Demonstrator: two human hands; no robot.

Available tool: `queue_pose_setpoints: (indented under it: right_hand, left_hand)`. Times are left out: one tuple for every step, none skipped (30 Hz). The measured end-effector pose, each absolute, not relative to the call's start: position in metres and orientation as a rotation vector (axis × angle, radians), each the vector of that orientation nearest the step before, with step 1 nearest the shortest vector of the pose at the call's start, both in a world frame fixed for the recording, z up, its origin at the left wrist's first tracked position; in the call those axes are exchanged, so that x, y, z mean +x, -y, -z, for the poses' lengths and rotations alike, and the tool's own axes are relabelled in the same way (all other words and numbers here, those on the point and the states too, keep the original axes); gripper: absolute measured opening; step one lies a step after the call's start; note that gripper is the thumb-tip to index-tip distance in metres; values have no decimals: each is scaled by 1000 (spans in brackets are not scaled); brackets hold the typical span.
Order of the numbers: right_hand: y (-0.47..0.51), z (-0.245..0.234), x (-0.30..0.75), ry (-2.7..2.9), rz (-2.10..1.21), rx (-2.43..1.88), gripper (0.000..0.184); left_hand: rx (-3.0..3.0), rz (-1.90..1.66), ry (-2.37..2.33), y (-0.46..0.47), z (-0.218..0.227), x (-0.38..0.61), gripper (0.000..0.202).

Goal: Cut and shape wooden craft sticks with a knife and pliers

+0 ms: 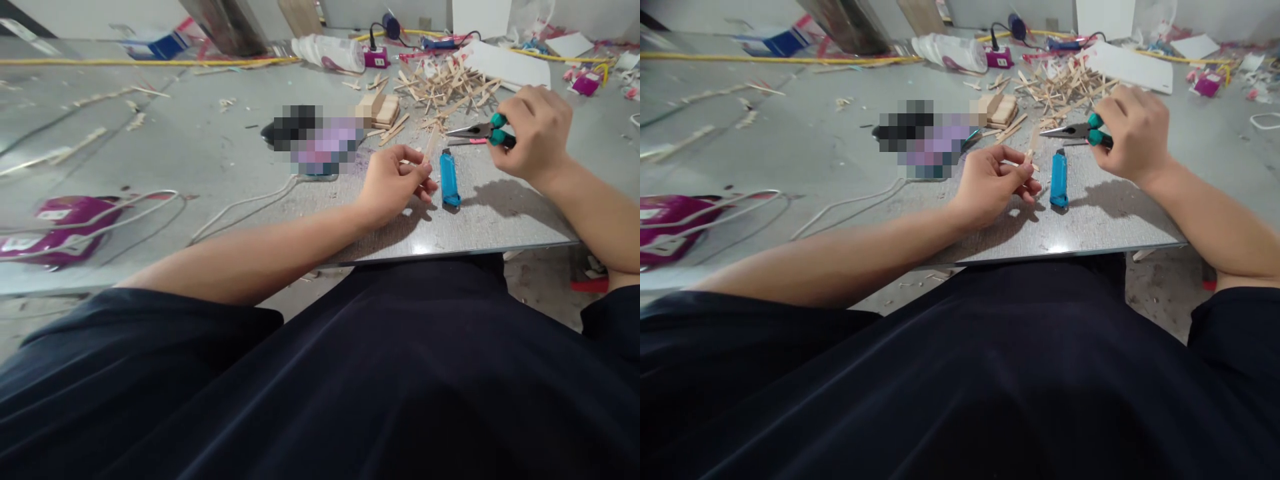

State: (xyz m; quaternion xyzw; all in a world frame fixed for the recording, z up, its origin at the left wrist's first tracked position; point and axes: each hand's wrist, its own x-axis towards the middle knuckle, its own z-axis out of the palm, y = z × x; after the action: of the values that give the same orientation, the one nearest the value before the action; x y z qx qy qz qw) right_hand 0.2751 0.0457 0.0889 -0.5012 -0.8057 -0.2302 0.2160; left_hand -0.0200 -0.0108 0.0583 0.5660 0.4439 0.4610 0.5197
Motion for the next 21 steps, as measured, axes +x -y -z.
queue_pose_setpoints:
  right_hand:
    - [-43, -89, 272, 2245, 634, -1373, 47]
    - [-40, -88, 268, 2262, 628, -1365, 48]
    - [-37, -86, 264, 2284, 626, -1366, 50]
    - [-34, -84, 259, 2309, 628, -1370, 50]
    - [-32, -82, 255, 2329, 635, -1375, 50]
    - [-31, -81, 253, 2339, 648, -1379, 50]
    - [-30, -80, 251, 2338, 665, -1380, 51]
    - [-30, -79, 251, 2329, 684, -1380, 52]
    - [-31, -78, 251, 2312, 706, -1378, 54]
    - [-32, -78, 252, 2294, 727, -1375, 55]
    - [-33, -78, 253, 2282, 742, -1370, 56]
    - [-33, -79, 254, 2276, 748, -1364, 56]
    - [-33, -79, 255, 2273, 746, -1358, 55]
    - [-33, -79, 256, 2270, 738, -1352, 54]
    - [-33, -79, 256, 2265, 732, -1349, 54]
    - [-32, -79, 256, 2261, 727, -1349, 54]
    - [-31, -79, 255, 2258, 726, -1354, 54]
    - [-30, -80, 254, 2258, 725, -1363, 55]
    - [-29, -80, 253, 2263, 721, -1377, 55]
    - [-28, -80, 251, 2272, 711, -1391, 54]
    - [-27, -80, 250, 2286, 696, -1403, 53]
  left_hand:
    - [1366, -1121, -1059, 11, -58, -20, 26]
    - [1375, -1135, -1053, 11, -58, -19, 27]
    - [1384, -1147, -1046, 11, -58, -19, 28]
    - [1390, -1159, -1039, 12, -58, -18, 28]
    - [1396, -1166, -1030, 12, -59, -18, 28]
    - [1401, -1172, -1021, 13, -60, -18, 28]
    - [1407, -1172, -1010, 14, -60, -18, 28]
    - [1413, -1169, -995, 15, -61, -18, 28]
    - [1418, -1165, -981, 15, -62, -18, 27]
    - [1422, -1158, -969, 16, -62, -19, 26]
    - [1422, -1154, -961, 16, -63, -19, 26]
    - [1420, -1150, -959, 16, -63, -19, 25]
    - [1417, -1146, -961, 16, -63, -19, 25]
    - [1413, -1145, -964, 16, -63, -19, 25]
    - [1411, -1143, -966, 16, -63, -19, 26]
    - [1411, -1143, -966, 16, -63, -19, 26]
    - [1412, -1142, -965, 16, -62, -19, 27]
    - [1413, -1142, -962, 16, -62, -19, 27]
    - [1414, -1144, -957, 16, -62, -20, 27]
    - [1416, -1148, -949, 15, -61, -20, 28]
    - [1417, -1158, -942, 15, -61, -20, 28]
